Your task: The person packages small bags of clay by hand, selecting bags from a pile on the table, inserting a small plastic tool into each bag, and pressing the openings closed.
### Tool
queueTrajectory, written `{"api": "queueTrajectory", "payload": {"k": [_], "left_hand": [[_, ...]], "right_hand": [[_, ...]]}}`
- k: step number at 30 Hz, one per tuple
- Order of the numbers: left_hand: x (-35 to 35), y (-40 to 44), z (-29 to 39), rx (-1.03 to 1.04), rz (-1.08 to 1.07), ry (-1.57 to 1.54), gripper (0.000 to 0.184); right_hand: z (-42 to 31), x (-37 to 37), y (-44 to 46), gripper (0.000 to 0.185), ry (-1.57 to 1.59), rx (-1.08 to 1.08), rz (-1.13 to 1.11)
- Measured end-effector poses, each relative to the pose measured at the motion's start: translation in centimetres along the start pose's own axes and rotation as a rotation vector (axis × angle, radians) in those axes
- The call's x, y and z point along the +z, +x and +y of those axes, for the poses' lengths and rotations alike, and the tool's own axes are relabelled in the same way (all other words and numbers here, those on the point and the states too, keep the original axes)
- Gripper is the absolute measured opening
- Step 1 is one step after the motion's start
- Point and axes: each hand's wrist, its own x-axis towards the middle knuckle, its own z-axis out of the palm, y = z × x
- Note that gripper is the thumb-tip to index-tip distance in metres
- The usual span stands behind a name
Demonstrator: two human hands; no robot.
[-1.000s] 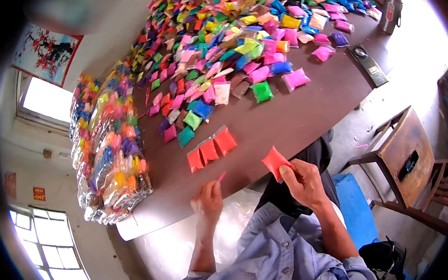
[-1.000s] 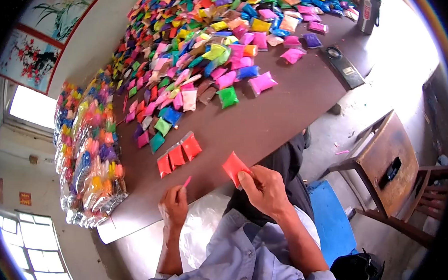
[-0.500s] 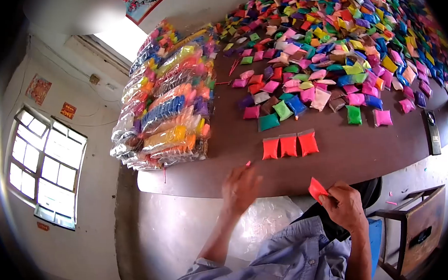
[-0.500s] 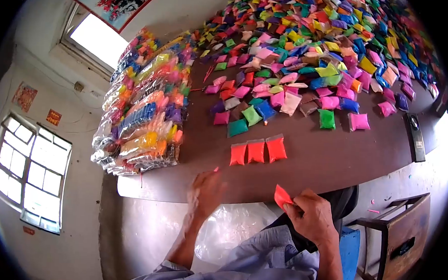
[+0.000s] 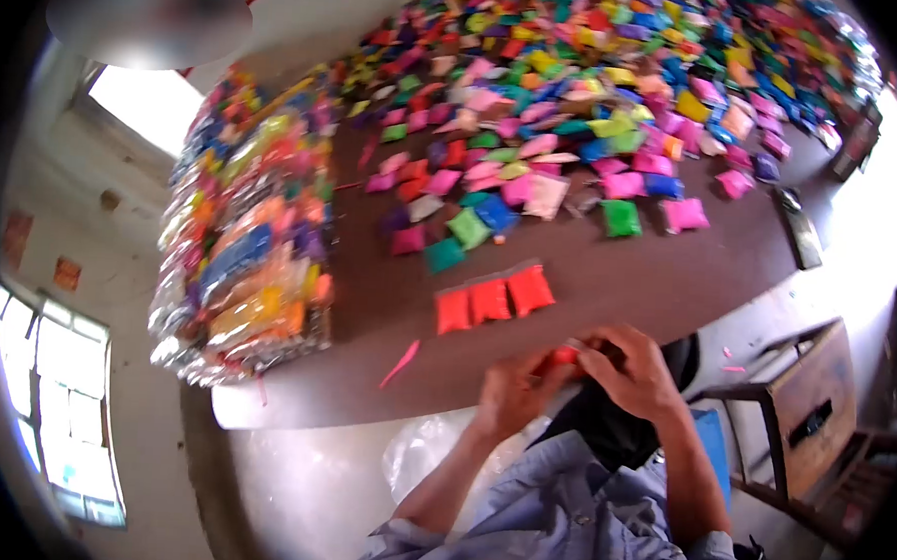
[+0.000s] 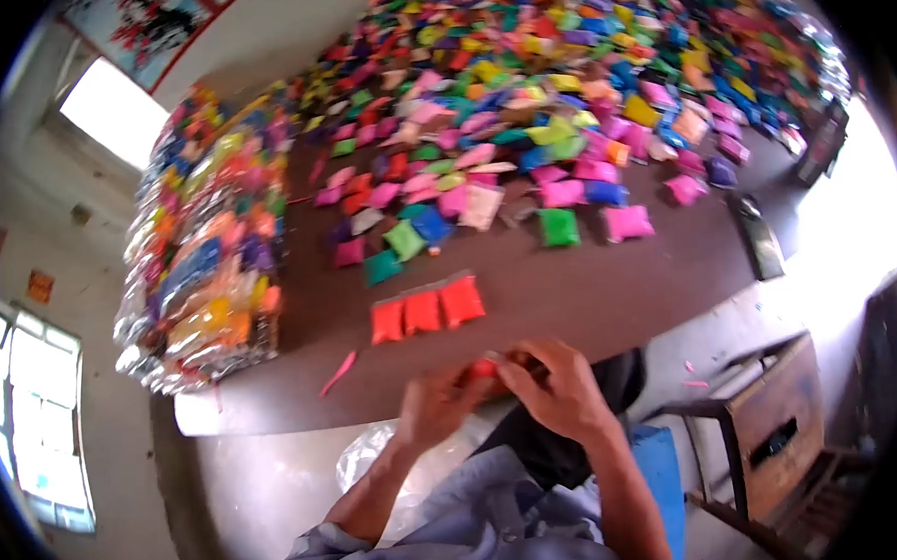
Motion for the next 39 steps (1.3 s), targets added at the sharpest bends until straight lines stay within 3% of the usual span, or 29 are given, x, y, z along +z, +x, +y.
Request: {"api": "queueTrajectory", "payload": {"k": [1, 2, 4, 6, 10, 11, 13, 19, 25, 31, 34, 39], "left_hand": [[0.5, 0.5, -0.8, 0.046, 0.113, -0.056, 0.02], [0.7, 0.9, -0.2, 0.05, 0.085, -0.083, 0.02], [0.8, 1.9, 1.3, -0.107, 0.152, -0.18, 0.017], [1.6, 2.3, 0.3, -0.099, 0.159, -0.139, 0.018], [1.8, 2.7, 0.9, -0.152, 0.131, -0.03, 0.02], [1.8, 2.7, 0.8, -0.151, 0.136, -0.038, 0.021], [1.6, 2.8, -0.2, -0.175, 0.105, -0.063, 0.021], [1.6, 3.8, 0.4, -0.271, 0.143, -0.066, 0.021], [2.8, 4.0, -0.7, -0.21, 0.347, -0.167, 0.016], [4.3, 5.5, -0.9, -0.157, 0.258, -0.063, 0.028], [3.5, 5.6, -0.5, -0.164, 0.108, -0.071, 0.036], [3.9, 6.7, -0.3, -0.11, 0.164, -0.072, 0.03]], "right_hand": [[0.6, -0.2, -0.1, 0.03, 0.094, 0.133, -0.017], [0.5, 0.3, 0.1, 0.032, 0.218, 0.103, 0.011], [2.4, 1.1, 0.0, 0.027, 0.279, 0.162, 0.032], [3.6, 2.0, 0.2, 0.019, 0.33, 0.188, 0.126], [2.6, 1.9, 0.3, 0.012, 0.262, 0.107, 0.247], [2.9, 1.7, 0.2, 0.014, 0.258, 0.172, 0.222], [3.1, 1.4, 0.6, 0.015, 0.112, 0.11, 0.215], [3.0, 0.9, 1.5, 0.017, 0.095, 0.051, 0.192], [1.9, 0.1, 2.2, 0.028, -0.051, 0.094, 0.11], [2.4, 1.4, 1.7, 0.024, 0.103, 0.021, 0.441], [2.7, 1.2, 1.9, 0.015, 0.016, 0.042, 0.451], [2.6, 0.6, 3.1, 0.025, -0.009, -0.042, 0.443]]}}
